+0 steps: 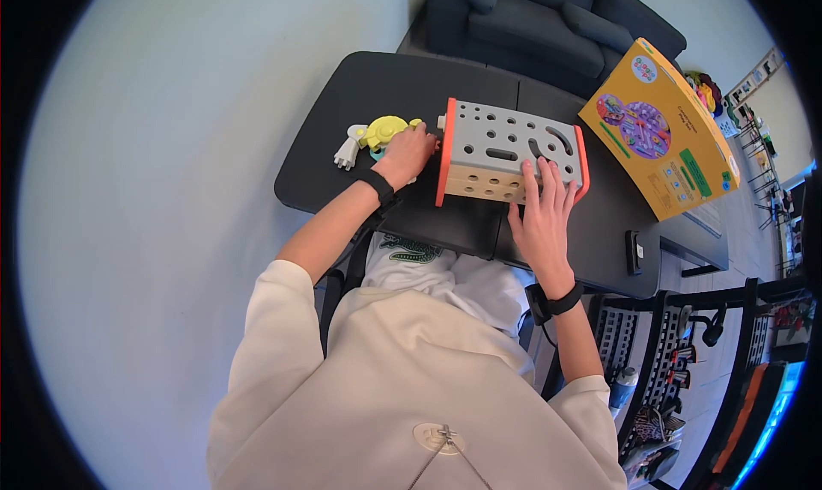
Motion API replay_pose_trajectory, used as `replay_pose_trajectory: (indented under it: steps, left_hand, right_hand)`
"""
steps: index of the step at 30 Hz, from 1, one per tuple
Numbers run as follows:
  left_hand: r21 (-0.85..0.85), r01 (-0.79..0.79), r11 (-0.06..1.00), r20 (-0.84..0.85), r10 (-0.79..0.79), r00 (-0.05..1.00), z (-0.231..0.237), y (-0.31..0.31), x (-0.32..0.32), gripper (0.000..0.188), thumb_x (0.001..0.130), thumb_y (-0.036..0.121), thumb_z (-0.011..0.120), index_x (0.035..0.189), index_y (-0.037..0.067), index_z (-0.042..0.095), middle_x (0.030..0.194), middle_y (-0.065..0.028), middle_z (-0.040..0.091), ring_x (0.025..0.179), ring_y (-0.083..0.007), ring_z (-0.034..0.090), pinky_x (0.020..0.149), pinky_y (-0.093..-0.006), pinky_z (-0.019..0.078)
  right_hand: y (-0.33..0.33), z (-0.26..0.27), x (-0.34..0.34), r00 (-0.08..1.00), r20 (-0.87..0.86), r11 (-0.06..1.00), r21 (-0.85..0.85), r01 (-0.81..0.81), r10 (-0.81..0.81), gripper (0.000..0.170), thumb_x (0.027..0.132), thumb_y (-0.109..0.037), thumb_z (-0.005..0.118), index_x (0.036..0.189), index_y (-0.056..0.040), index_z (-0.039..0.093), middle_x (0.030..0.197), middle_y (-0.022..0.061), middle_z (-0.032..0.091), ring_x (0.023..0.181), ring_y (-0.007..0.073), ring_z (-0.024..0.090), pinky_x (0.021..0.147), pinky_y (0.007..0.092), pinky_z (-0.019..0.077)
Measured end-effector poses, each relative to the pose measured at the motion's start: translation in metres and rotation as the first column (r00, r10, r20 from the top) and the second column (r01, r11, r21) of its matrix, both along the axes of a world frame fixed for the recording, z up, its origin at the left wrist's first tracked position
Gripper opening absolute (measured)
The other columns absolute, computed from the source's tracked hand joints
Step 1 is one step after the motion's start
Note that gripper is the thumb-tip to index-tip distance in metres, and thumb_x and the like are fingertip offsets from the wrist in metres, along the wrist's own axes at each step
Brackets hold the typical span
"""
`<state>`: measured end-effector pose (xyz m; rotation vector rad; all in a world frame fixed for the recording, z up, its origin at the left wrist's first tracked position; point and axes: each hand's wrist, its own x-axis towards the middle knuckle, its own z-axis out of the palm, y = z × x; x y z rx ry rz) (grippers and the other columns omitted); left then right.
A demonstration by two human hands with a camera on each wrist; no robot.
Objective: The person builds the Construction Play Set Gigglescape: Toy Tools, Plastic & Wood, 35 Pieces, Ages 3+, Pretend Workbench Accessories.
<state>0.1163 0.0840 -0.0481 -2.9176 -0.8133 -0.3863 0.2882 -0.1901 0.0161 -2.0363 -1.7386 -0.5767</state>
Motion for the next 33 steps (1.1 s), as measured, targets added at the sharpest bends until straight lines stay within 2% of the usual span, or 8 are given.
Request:
replay_pose_trajectory:
  steps: [8,12,16,19,22,23,26,33]
  left_hand:
    - [-0.281,0.053,0.958,0.173,-0.003,0.985,0.038,-0.016,-0.020,0.011,0.096,0.006,0.069,0.104,0.001,0.069,0.112,-0.0205,0.062,0.093,-0.0408,0.072,0.078,-0.0507,0.0585]
    - [-0.349,-0.010,0.937,0.217,0.092,0.972,0.058,-0.031,-0.033,0.017,0.095,0.006,0.071,0.110,-0.001,0.068,0.115,-0.0188,0.061,0.096,-0.0398,0.069,0.085,-0.0488,0.0570]
    - [-0.385,0.117,0.916,0.403,0.052,0.914,0.083,-0.059,-0.058,0.019,0.098,0.012,0.074,0.113,0.002,0.069,0.117,-0.0149,0.061,0.096,-0.0368,0.069,0.084,-0.0463,0.0566]
    - [-0.368,0.114,0.923,0.399,0.046,0.916,0.102,-0.095,-0.074,0.020,0.099,0.013,0.075,0.115,0.003,0.068,0.119,-0.0127,0.061,0.096,-0.0343,0.070,0.081,-0.0444,0.0577]
    - [-0.303,0.141,0.942,0.449,0.010,0.894,0.109,-0.125,-0.085,0.023,0.096,0.009,0.077,0.116,0.004,0.069,0.119,-0.0110,0.061,0.091,-0.0307,0.071,0.076,-0.0423,0.0593]
    - [-0.305,0.145,0.941,0.445,0.006,0.895,0.111,-0.135,-0.087,0.023,0.096,0.009,0.077,0.116,0.004,0.069,0.119,-0.0110,0.061,0.091,-0.0307,0.071,0.076,-0.0423,0.0593]
    - [-0.139,0.181,0.974,0.439,-0.103,0.892,0.115,-0.160,-0.089,0.025,0.092,0.007,0.080,0.114,0.004,0.068,0.119,-0.0083,0.062,0.087,-0.0269,0.068,0.073,-0.0399,0.0602]
    - [-0.064,0.285,0.956,0.414,-0.234,0.880,0.098,-0.178,-0.085,0.029,0.089,-0.001,0.077,0.116,0.002,0.069,0.121,-0.0086,0.061,0.091,-0.0261,0.068,0.070,-0.0368,0.0618]
  right_hand:
    - [-0.001,0.001,0.001,1.000,-0.017,1.000,0.014,-0.010,0.010,0.081,0.089,-0.013,0.077,0.162,-0.0095,0.043,0.161,0.0196,0.042,0.154,0.0390,0.037,0.126,0.0701,0.0214]
    - [-0.002,0.005,-0.002,0.999,-0.045,1.000,0.013,-0.014,0.015,0.078,0.090,-0.012,0.077,0.160,-0.0087,0.044,0.160,0.0200,0.042,0.154,0.0392,0.037,0.125,0.0704,0.0223]
    - [-0.002,0.015,-0.010,0.990,-0.142,0.998,0.058,-0.010,0.019,0.069,0.092,-0.012,0.076,0.155,-0.0069,0.049,0.158,0.0187,0.043,0.151,0.0392,0.041,0.124,0.0727,0.0243]
    - [-0.005,0.024,-0.023,0.985,-0.132,0.976,0.205,-0.079,0.108,0.058,0.094,-0.014,0.077,0.147,-0.0058,0.055,0.145,0.0174,0.055,0.139,0.0363,0.053,0.120,0.0636,0.0364]
    - [-0.001,0.035,-0.050,0.690,-0.663,0.955,0.147,-0.258,0.289,0.050,0.099,-0.019,0.075,0.142,-0.0014,0.056,0.106,0.0124,0.072,0.099,0.0302,0.071,0.089,0.0412,0.0558]
    - [0.001,0.036,-0.056,0.593,-0.743,0.938,0.137,-0.319,0.310,0.052,0.102,-0.020,0.072,0.145,0.0006,0.050,0.106,0.0125,0.072,0.092,0.0287,0.072,0.083,0.0406,0.0576]
    - [0.004,0.035,-0.069,0.496,-0.825,0.923,0.074,-0.378,0.269,0.051,0.105,-0.019,0.068,0.147,0.0004,0.047,0.108,0.0151,0.074,0.090,0.0287,0.074,0.081,0.0403,0.0580]
    - [-0.002,0.016,-0.068,0.408,-0.880,0.928,0.087,-0.362,0.242,0.035,0.109,-0.013,0.061,0.139,0.0003,0.048,0.097,0.0193,0.078,0.083,0.0318,0.078,0.078,0.0388,0.0594]
